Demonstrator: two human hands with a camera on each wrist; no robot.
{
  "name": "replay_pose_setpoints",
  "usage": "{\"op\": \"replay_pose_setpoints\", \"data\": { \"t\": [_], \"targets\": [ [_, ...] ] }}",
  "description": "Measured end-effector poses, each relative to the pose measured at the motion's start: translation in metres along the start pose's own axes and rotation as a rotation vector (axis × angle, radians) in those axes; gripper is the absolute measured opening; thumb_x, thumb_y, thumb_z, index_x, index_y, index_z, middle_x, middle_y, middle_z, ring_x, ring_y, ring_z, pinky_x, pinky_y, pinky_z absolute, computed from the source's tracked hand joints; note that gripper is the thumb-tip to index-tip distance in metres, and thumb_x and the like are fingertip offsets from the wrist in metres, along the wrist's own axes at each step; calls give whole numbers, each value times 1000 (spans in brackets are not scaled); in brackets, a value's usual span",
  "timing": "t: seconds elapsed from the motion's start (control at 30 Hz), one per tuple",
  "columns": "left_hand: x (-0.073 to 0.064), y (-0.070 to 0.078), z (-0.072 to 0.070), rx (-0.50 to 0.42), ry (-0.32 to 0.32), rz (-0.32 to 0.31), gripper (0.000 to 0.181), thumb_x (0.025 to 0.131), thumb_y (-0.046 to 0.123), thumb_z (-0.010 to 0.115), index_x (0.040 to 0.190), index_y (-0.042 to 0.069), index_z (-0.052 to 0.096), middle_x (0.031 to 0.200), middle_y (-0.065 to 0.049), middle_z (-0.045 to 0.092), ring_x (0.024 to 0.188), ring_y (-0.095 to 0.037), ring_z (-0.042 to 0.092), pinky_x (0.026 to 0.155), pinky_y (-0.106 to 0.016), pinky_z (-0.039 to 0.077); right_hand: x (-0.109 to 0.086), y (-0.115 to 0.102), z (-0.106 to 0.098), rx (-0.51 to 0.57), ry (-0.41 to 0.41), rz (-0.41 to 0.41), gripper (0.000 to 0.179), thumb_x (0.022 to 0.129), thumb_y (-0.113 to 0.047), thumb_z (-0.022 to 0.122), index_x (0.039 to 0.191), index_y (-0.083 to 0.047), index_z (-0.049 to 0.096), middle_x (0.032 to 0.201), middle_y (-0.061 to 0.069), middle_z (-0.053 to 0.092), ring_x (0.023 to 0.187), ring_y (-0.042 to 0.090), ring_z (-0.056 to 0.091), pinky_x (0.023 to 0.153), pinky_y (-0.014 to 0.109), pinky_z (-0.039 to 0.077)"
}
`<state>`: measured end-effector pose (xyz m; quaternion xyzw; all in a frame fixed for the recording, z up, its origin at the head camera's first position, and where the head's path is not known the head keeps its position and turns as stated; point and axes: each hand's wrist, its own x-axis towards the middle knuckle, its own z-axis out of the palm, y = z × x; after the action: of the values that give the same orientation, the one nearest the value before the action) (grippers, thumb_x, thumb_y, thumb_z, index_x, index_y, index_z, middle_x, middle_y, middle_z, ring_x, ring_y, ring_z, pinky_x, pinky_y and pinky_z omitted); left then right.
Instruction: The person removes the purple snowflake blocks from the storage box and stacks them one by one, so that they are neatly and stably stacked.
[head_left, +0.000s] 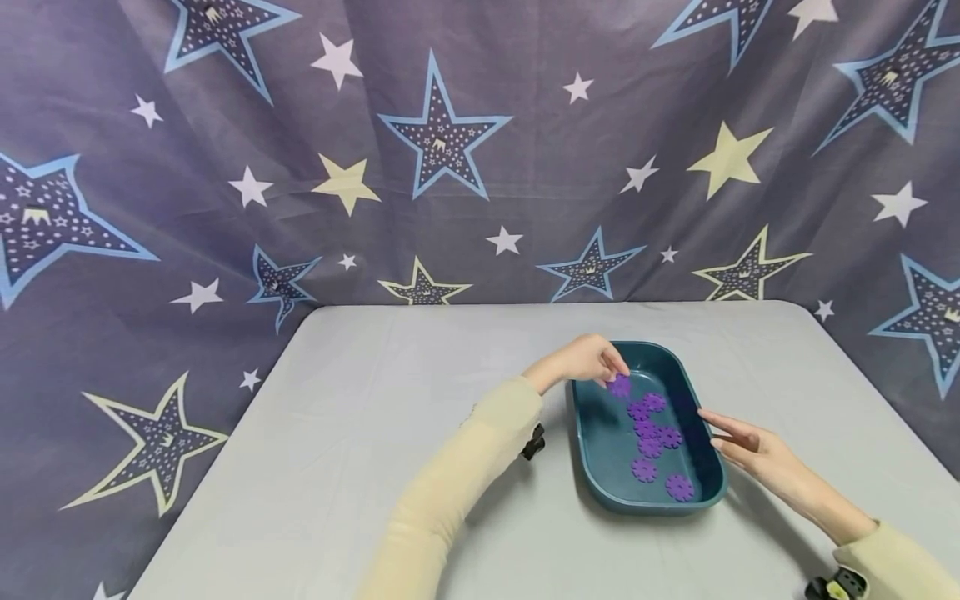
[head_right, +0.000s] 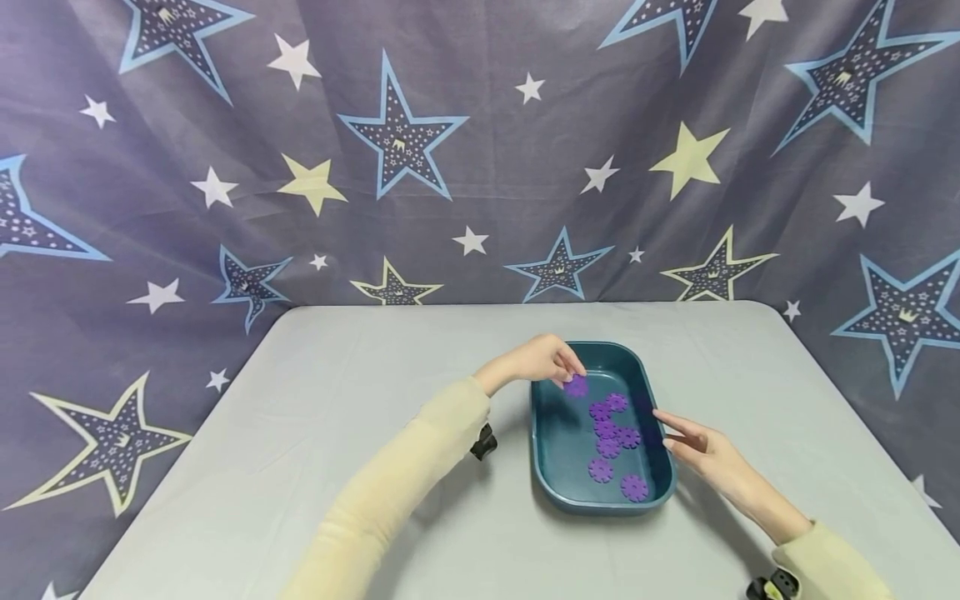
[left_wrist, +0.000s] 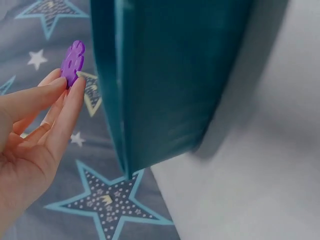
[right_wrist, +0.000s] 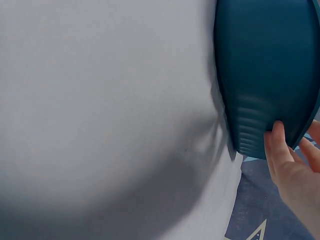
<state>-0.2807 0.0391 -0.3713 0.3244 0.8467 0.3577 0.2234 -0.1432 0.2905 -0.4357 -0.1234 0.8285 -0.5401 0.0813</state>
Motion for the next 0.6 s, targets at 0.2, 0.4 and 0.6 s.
{"op": "replay_pose_setpoints", "data": {
  "t": [0.2,0.4,0.6],
  "targets": [
    [-13,-2,-12,-55,16,10,19,81,-8,56,96,-4,65,90,-14,65,71,-14,63,63,-21,52,0,-1,0,-9,9,4,50,91,-20,48,132,5,33,115,-28,43,101,-15,40,77,9,40],
    [-27,-7,-23,-60,22,11,18,81,-8,55,96,-5,65,88,-14,65,70,-15,63,62,-19,51,0,-2,1,-19,12,8,50,91,-20,49,132,5,34,115,-28,43,101,-16,39,76,8,39],
    [-41,-15,-32,-64,30,-4,18,81,-7,56,96,-4,66,87,-14,65,70,-16,64,63,-21,52,1,-1,-1,-31,9,13,50,91,-21,49,133,3,34,117,-27,42,103,-16,38,76,9,39]
  ]
}}
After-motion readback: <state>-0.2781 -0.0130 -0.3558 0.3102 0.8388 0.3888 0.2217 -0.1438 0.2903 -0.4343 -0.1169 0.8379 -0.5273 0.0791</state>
